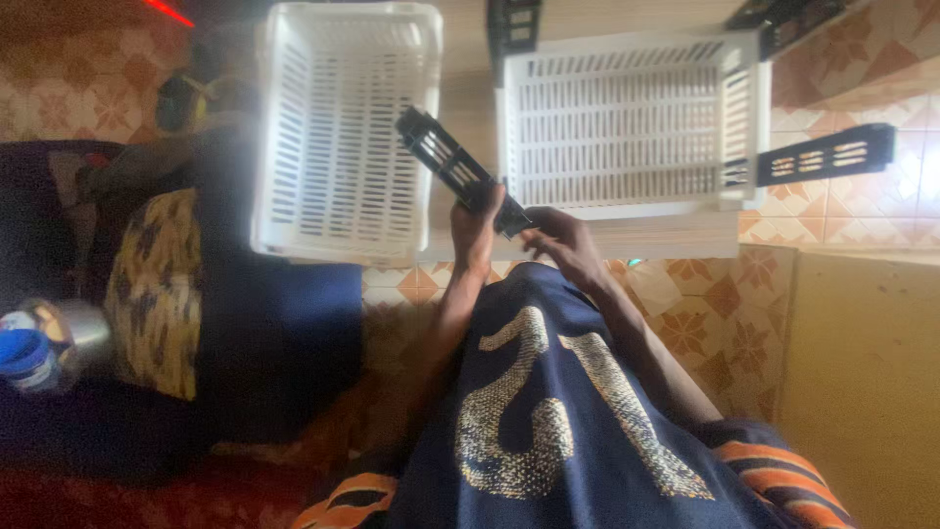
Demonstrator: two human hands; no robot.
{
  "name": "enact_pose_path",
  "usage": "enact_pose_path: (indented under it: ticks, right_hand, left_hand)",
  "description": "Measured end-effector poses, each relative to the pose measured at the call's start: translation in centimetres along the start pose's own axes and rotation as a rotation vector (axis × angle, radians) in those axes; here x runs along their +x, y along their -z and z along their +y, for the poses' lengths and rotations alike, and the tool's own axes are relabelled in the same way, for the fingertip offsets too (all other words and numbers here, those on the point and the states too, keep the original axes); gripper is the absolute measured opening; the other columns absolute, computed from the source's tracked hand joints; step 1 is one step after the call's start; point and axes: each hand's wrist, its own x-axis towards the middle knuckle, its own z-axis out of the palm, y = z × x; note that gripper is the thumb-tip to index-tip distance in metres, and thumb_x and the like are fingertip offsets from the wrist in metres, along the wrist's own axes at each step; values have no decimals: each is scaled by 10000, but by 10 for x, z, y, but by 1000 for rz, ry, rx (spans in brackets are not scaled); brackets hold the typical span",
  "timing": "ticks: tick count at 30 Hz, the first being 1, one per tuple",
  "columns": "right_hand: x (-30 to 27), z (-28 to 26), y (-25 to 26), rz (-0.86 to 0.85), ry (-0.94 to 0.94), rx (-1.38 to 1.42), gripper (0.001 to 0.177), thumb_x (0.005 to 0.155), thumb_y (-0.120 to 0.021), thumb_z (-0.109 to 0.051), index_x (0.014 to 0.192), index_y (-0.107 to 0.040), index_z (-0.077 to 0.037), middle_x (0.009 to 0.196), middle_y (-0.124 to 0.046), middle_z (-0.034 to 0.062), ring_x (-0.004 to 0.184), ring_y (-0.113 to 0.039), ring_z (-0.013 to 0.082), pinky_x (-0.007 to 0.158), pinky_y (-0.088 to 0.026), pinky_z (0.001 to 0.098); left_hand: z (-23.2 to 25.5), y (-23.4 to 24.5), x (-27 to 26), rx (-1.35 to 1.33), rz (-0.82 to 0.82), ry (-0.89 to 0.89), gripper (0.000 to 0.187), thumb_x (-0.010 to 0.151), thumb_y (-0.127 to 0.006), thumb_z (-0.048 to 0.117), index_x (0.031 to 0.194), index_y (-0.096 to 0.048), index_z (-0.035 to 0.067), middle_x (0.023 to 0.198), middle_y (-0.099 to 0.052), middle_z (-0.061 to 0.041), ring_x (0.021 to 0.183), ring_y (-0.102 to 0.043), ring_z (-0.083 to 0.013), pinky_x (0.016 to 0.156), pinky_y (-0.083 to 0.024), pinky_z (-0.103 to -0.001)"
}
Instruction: The person assembles a three-tier plastic storage rack by hand. They attach black plastic side supports to white baskets, then stack the baskets vertically to form a complete unit.
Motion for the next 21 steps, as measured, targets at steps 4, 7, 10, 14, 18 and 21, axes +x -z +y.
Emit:
enact_pose_path:
  ticks: [4, 7, 10, 14, 18, 21]
  right_hand:
    - [-3, 1, 5, -94, 30, 85, 415, 936, -702, -279, 1187, -637, 45, 1043, -752, 153, 807, -737, 197, 691, -635, 336]
    - [-5, 3, 13, -70, -36, 274, 367, 999, -688, -298, 1086, -652, 56, 948, -758, 185, 773, -723, 218, 675, -609, 353]
    - [-11, 6, 22, -43, -51, 350, 320, 1020, -657, -285, 1067, -615, 29, 894, -735, 168, 774, -719, 218, 703, -618, 347]
    - [-12, 9, 29, -26, -110, 391, 278, 1044, -594, -269, 1051, -596, 9, 846, -685, 129, 758, -707, 207, 672, -608, 348]
    - [-14, 14, 38, -26, -133, 409, 273, 1069, -570, -245, 1049, -613, 25, 854, -668, 121, 738, -668, 195, 657, -593, 346]
    - [-6, 24, 42, 45, -179, 376, 242, 1039, -576, -226, 1064, -635, 7, 848, -688, 131, 713, -667, 201, 629, -586, 341]
  left_hand:
    - [-15, -22, -19, -84, 62, 55, 458, 895, -805, 447, 1082, -637, 64, 915, -638, -31, 784, -581, -146, 679, -491, -313]
    - [-15, -27, -27, -57, 102, 3, 418, 905, -785, 377, 1134, -615, 72, 990, -635, -28, 879, -601, -144, 784, -528, -335]
    - [-18, -29, -36, -18, 89, -50, 435, 897, -773, 313, 1230, -608, 86, 1103, -649, -36, 1001, -608, -131, 921, -517, -331]
    - [-22, -20, -47, -157, -65, 5, 563, 837, -827, 265, 1330, -613, 99, 1166, -668, -51, 1071, -637, -154, 1009, -533, -359]
    - [-20, -6, -58, 38, -274, -55, 524, 865, -876, 300, 1278, -669, 53, 1155, -700, -85, 1062, -679, -199, 927, -618, -417]
    - [-13, 1, -58, 199, -177, 105, 661, 797, -894, 249, 1373, -628, 64, 1174, -717, -136, 759, -581, -279, 581, -504, -480]
